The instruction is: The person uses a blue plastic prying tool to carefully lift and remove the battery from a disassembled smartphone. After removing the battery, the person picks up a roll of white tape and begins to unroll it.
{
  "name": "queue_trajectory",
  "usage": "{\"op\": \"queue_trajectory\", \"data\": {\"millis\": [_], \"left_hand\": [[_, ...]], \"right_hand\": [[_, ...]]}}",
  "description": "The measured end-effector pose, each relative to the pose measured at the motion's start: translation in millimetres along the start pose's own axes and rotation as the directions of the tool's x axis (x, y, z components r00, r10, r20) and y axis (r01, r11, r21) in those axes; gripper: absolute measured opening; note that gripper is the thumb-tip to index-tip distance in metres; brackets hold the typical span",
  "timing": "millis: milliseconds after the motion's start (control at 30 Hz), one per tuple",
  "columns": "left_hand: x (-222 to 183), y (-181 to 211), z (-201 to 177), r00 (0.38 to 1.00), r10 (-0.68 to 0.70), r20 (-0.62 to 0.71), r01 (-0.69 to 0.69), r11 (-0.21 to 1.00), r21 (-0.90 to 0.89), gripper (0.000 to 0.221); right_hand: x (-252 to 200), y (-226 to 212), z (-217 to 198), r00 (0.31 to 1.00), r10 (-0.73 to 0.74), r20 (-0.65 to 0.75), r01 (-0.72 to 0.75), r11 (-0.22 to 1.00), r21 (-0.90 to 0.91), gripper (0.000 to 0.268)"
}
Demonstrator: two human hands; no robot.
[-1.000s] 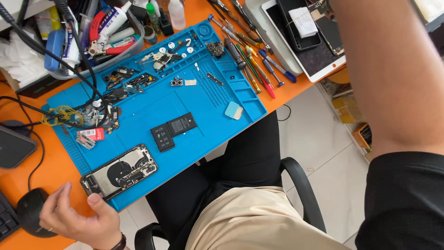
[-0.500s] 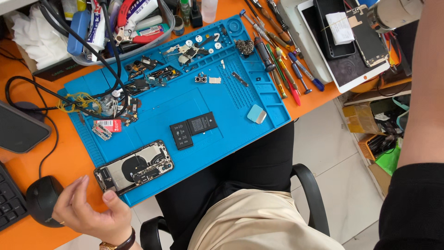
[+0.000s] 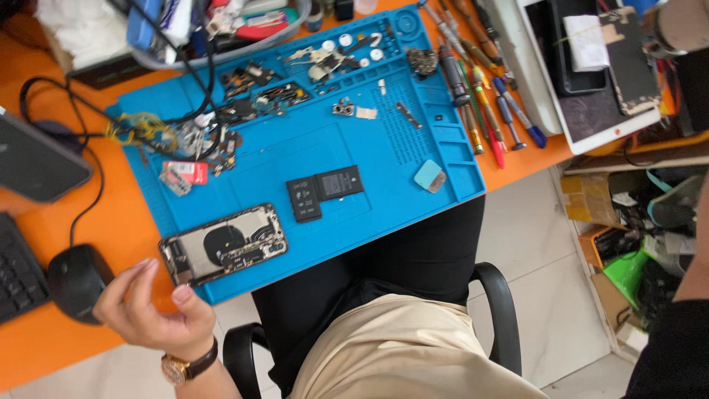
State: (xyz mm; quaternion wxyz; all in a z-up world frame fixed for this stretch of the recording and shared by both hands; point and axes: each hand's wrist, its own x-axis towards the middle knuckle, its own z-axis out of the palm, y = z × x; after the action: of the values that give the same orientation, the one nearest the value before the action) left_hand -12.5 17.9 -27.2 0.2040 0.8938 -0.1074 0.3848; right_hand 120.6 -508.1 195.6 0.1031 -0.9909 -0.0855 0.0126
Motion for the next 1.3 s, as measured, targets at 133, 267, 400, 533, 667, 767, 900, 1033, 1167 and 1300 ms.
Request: {"op": "queue_trajectory", "data": {"millis": [133,267,400,533,667,767,900,1033,1167,1300], "left_hand": [[-30.9,-3.4,5.5,0.989,0.105,-0.101,-0.118,0.984,-0.130,0.027],[-13.2,74.5,-3.5,0.958,0.115,0.265,0.068,0.802,-0.594,0.049],[-55.1,117.4,33.7,0.810,0.219,0.544,0.405,0.461,-0.790,0.068],[-70.7,124.0,49.9,0.731,0.108,0.674,0.669,0.082,-0.738,0.049],[-68.8,138.2,55.1,0.696,-0.076,0.714,0.677,-0.262,-0.687,0.039],[-61.8,146.4,51.9,0.676,-0.101,0.730,0.619,-0.460,-0.637,0.039],[-50.4,145.6,49.6,0.699,0.050,0.713,0.665,-0.412,-0.623,0.040],[-74.4,128.0,55.2,0.682,0.074,0.728,0.727,-0.184,-0.662,0.042],[-71.7,129.1,46.0,0.773,0.022,0.634,0.627,0.120,-0.770,0.040],[-71.6,125.9,43.9,0.782,0.024,0.623,0.608,-0.254,-0.752,0.042]], "right_hand": [[-21.7,-83.0,40.1,0.991,-0.125,0.054,0.121,0.990,0.074,0.013],[-77.4,-144.1,112.1,0.528,-0.801,0.283,0.371,0.517,0.771,0.027],[-109.9,-128.4,202.5,0.686,-0.702,0.191,0.086,0.340,0.936,0.031],[-136.8,-127.9,259.3,0.843,-0.523,0.128,-0.089,0.099,0.991,0.025],[-161.7,-134.4,313.9,0.940,-0.341,0.015,-0.128,-0.312,0.942,0.032],[-181.5,-123.1,340.4,0.960,-0.282,0.000,-0.128,-0.436,0.891,0.030],[-167.2,-142.7,284.6,0.970,-0.240,-0.033,-0.056,-0.354,0.934,0.028],[-174.0,-143.7,284.8,0.967,-0.241,0.083,-0.067,0.073,0.995,0.014],[-187.4,-143.1,300.8,0.976,-0.167,0.140,-0.089,0.283,0.955,0.014],[-183.4,-138.4,303.6,0.905,-0.374,-0.201,0.236,0.049,0.971,0.027]]}}
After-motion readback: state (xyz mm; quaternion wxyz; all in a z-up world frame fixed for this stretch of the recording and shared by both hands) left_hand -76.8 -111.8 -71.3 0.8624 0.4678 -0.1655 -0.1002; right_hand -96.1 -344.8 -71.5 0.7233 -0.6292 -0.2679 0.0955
